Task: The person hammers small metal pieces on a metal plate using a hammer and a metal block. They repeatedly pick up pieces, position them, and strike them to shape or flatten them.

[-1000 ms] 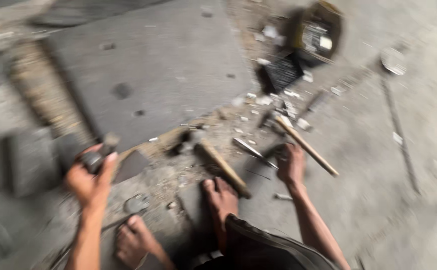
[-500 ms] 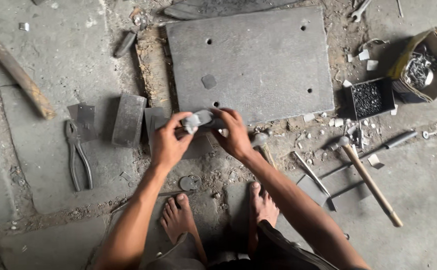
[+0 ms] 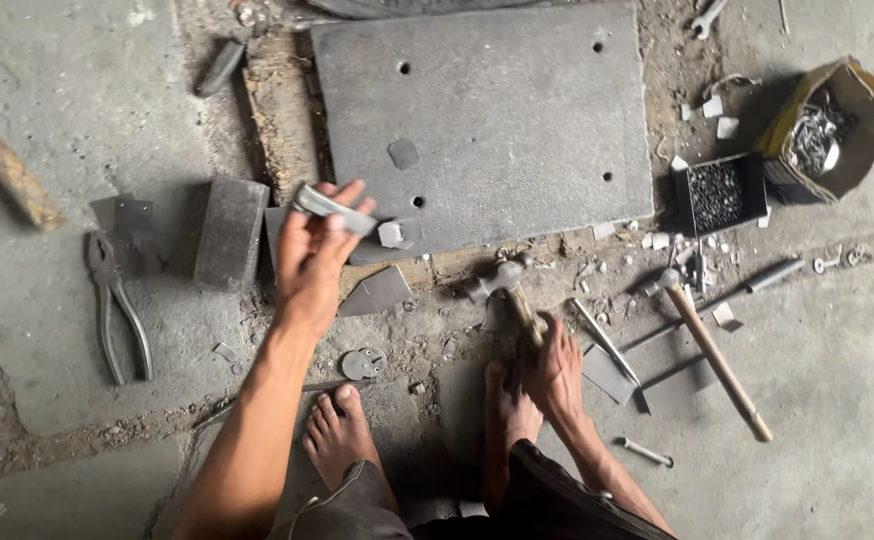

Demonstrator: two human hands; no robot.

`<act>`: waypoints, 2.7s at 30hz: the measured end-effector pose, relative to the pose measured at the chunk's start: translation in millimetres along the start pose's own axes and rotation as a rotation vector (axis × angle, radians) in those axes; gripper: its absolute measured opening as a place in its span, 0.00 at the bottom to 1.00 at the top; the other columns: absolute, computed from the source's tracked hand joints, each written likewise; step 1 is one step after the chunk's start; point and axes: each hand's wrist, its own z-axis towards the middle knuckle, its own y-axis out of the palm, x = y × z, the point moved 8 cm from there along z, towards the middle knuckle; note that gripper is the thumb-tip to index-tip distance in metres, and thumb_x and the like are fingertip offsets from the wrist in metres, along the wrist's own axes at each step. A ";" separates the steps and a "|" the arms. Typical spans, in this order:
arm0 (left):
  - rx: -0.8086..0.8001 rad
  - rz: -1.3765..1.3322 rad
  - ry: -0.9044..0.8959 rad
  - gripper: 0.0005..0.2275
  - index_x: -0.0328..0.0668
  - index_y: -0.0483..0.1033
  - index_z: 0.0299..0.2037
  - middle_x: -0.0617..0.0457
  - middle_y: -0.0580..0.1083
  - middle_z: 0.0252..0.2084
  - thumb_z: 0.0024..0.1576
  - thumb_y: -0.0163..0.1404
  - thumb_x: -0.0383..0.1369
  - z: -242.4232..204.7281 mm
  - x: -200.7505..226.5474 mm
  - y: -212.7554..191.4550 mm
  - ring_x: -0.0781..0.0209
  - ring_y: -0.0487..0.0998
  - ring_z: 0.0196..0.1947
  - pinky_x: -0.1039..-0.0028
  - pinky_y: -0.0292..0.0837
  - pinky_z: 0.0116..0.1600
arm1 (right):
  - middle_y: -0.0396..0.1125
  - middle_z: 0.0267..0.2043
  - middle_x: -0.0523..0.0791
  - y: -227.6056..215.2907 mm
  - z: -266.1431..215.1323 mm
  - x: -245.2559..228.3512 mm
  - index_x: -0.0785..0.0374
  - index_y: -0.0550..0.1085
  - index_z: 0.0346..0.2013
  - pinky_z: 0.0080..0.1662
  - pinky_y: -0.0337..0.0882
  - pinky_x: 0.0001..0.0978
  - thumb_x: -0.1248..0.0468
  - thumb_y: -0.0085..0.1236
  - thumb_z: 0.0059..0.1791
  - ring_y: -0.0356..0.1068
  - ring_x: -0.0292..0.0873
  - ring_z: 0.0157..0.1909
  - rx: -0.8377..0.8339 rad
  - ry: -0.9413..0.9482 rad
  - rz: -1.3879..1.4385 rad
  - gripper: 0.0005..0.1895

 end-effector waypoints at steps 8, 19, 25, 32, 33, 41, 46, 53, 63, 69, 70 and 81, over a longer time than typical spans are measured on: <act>-0.034 0.382 0.136 0.13 0.34 0.68 0.57 0.39 0.77 0.55 0.63 0.50 0.26 12.9 -34.5 25.3 0.49 0.82 0.54 0.63 0.85 0.54 | 0.74 0.31 0.51 -12.7 -8.2 2.0 0.64 0.69 0.53 0.33 0.72 0.35 0.65 0.64 0.46 0.73 0.42 0.30 -0.469 0.350 0.500 0.22; -0.122 0.956 0.340 0.17 0.35 0.72 0.57 0.41 0.81 0.48 0.57 0.55 0.24 4.5 -23.9 48.8 0.53 0.84 0.44 0.67 0.84 0.46 | 0.73 0.43 0.51 -129.8 49.6 -164.3 0.57 0.69 0.64 0.28 0.77 0.30 0.67 0.59 0.50 0.73 0.38 0.31 -0.165 -0.205 0.409 0.26; 0.140 0.618 0.185 0.10 0.38 0.76 0.51 0.44 0.84 0.46 0.60 0.56 0.27 4.4 -12.7 15.0 0.51 0.75 0.27 0.67 0.74 0.31 | 0.73 0.48 0.49 -98.7 53.7 -143.0 0.57 0.66 0.66 0.28 0.74 0.27 0.66 0.56 0.52 0.71 0.34 0.29 -0.151 -0.130 0.474 0.26; -0.241 0.727 0.077 0.10 0.42 0.72 0.52 0.47 0.81 0.45 0.64 0.53 0.34 -40.5 -26.8 24.7 0.60 0.85 0.39 0.74 0.85 0.41 | 0.73 0.30 0.49 -22.4 -15.1 -15.1 0.57 0.63 0.69 0.25 0.67 0.27 0.65 0.57 0.50 0.67 0.36 0.25 -0.257 0.521 1.000 0.32; -0.338 0.890 -0.096 0.12 0.44 0.72 0.53 0.48 0.80 0.45 0.62 0.54 0.35 -47.4 -49.3 26.4 0.59 0.84 0.38 0.74 0.84 0.38 | 0.72 0.29 0.49 -14.7 -26.2 -0.4 0.57 0.62 0.68 0.24 0.69 0.29 0.64 0.56 0.49 0.68 0.38 0.24 -0.262 0.581 1.036 0.32; -0.283 1.429 0.727 0.16 0.35 0.78 0.54 0.42 0.78 0.52 0.55 0.56 0.26 -27.5 -26.4 39.2 0.53 0.77 0.49 0.67 0.81 0.50 | 0.74 0.49 0.52 -34.3 -3.1 30.0 0.56 0.76 0.56 0.39 0.79 0.35 0.64 0.58 0.51 0.78 0.44 0.42 -0.092 0.249 0.149 0.17; 0.011 0.956 0.265 0.07 0.37 0.81 0.46 0.47 0.81 0.43 0.61 0.53 0.26 -0.6 -14.4 5.2 0.60 0.83 0.37 0.75 0.81 0.39 | 0.75 0.54 0.47 -34.5 50.8 -53.9 0.54 0.78 0.54 0.52 0.79 0.43 0.70 0.56 0.46 0.78 0.47 0.50 -0.067 0.033 0.229 0.21; 0.243 0.311 -0.169 0.11 0.29 0.79 0.51 0.49 0.80 0.35 0.62 0.54 0.29 -13.6 -29.7 -43.3 0.67 0.79 0.28 0.80 0.73 0.32 | 0.55 0.68 0.61 11.8 117.3 -201.6 0.61 0.64 0.66 0.59 0.68 0.58 0.66 0.64 0.43 0.59 0.61 0.63 -0.076 -0.561 0.090 0.37; 0.245 0.471 -0.195 0.11 0.36 0.80 0.50 0.51 0.81 0.35 0.59 0.55 0.28 -3.4 -54.3 -46.8 0.68 0.79 0.27 0.78 0.74 0.29 | 0.73 0.47 0.50 14.5 62.7 -118.0 0.65 0.80 0.33 0.51 0.76 0.44 0.77 0.53 0.45 0.72 0.49 0.50 -0.125 -0.387 0.137 0.09; 0.112 0.845 0.056 0.11 0.42 0.81 0.51 0.49 0.82 0.38 0.59 0.57 0.29 27.4 -52.9 -21.8 0.65 0.82 0.29 0.71 0.79 0.34 | 0.72 0.49 0.60 -42.0 4.3 -59.3 0.63 0.74 0.49 0.48 0.68 0.48 0.64 0.65 0.36 0.70 0.58 0.50 0.285 -0.160 -0.299 0.26; 0.112 0.947 0.149 0.12 0.43 0.81 0.51 0.48 0.82 0.38 0.58 0.59 0.29 28.0 -45.1 -20.6 0.65 0.82 0.31 0.70 0.79 0.36 | 0.73 0.47 0.61 -40.9 -9.0 -46.4 0.64 0.71 0.54 0.44 0.69 0.49 0.58 0.68 0.33 0.71 0.60 0.48 0.283 -0.142 -0.440 0.36; 0.189 1.114 0.041 0.07 0.43 0.79 0.32 0.55 0.79 0.28 0.50 0.65 0.33 33.4 -47.3 -29.9 0.61 0.79 0.25 0.67 0.72 0.31 | 0.72 0.27 0.54 -22.3 -22.2 9.6 0.62 0.63 0.53 0.27 0.76 0.40 0.64 0.63 0.44 0.73 0.45 0.24 -0.295 0.287 0.431 0.26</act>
